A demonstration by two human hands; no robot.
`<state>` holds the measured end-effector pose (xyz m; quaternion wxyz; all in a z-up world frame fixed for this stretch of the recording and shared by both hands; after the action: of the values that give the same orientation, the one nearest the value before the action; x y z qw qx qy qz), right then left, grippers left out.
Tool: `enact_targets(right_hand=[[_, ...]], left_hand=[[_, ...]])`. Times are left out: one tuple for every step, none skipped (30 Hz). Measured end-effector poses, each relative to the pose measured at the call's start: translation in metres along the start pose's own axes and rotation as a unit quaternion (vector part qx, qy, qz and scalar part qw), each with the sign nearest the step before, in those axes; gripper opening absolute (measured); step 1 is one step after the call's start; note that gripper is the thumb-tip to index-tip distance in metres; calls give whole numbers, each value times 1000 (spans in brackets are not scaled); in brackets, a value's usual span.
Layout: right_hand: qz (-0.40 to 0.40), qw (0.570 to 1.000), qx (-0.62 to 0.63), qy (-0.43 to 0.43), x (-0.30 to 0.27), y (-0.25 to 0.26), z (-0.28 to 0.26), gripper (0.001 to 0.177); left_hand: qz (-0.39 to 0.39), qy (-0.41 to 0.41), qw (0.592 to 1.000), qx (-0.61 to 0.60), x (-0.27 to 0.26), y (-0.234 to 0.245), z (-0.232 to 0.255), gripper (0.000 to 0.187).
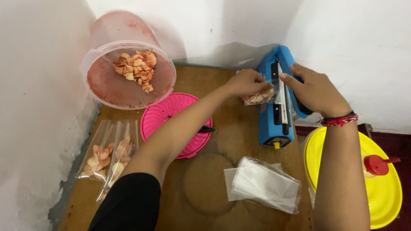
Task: Filling small plastic bags with dried vegetable snacks and sealing them using a manual heat sealer.
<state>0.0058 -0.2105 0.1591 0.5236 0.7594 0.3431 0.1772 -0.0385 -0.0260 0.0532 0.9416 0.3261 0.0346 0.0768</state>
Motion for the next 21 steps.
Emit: enact_targets(right_hand=[[0, 1000, 0, 2, -2, 1, -2, 81], [25, 1000, 2, 11, -6, 5, -5, 75], [51, 999, 4, 20, -9, 8, -8, 68], [50, 998, 4, 23, -8, 6, -1, 68], [113, 991, -11, 67, -7, 8, 4, 55], [174, 978, -24, 112, -7, 10, 9, 43], [174, 978, -23, 114, -11, 9, 11, 43], [238, 954, -58, 172, -18, 10, 9, 32], [300, 921, -93, 230, -23, 13, 6, 21], [301, 920, -92, 234, -36, 17, -11, 21], [282, 920, -44, 268, -50, 19, -28, 22], [261, 917, 3, 301, -64, 21, -46, 24], [260, 917, 5, 303, -74, 17, -58, 24], [233, 924, 64, 296, -83, 12, -68, 28], [203, 928, 121, 289, -91, 9, -80, 33], [202, 927, 121, 292, -94, 2, -82, 33], [235, 916, 120, 301, -99, -3, -85, 28], [269, 905, 118, 309, -104, -8, -88, 23], [269, 903, 118, 315, -108, -12, -93, 23], [281, 898, 120, 315, -111, -15, -98, 17], [292, 895, 123, 314, -116, -20, -102, 11]], left_hand=[[2, 1, 1000, 0, -10, 3, 6, 45], [46, 14, 999, -23, -21, 8, 12, 42], [91, 27, 994, -45, -33, 13, 18, 42], [94, 28, 994, -45, -37, 13, 15, 42], [152, 1, 988, -27, -42, 17, 14, 45], [209, -26, 977, -9, -47, 21, 13, 47], [211, -26, 977, -7, -58, 22, 14, 47], [233, -51, 971, -8, -69, 26, 17, 47], [257, -77, 963, -7, -80, 31, 21, 47], [261, -78, 962, -5, -90, 32, 24, 47], [289, -112, 951, -14, -102, 34, 29, 41], [316, -146, 937, -22, -114, 35, 33, 36], [318, -144, 937, -21, -127, 36, 37, 36], [335, -139, 931, -28, -141, 37, 41, 37], [353, -135, 925, -36, -154, 40, 45, 38], [357, -134, 924, -35, -164, 40, 43, 38], [377, -144, 914, -36, -174, 40, 41, 34], [397, -155, 904, -37, -185, 41, 40, 30], [402, -155, 902, -34, -197, 43, 41, 30], [412, -171, 894, -37, -210, 45, 43, 31], [420, -185, 887, -39, -224, 45, 44, 32]])
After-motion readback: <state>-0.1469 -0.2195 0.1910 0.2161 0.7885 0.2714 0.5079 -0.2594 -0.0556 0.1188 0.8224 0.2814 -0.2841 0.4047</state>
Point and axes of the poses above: each hand's wrist, its own x-axis towards the middle knuckle, its own y-axis out of the back of the hand, z = x × y, the point moved 3 cm from there along x, towards the middle knuckle
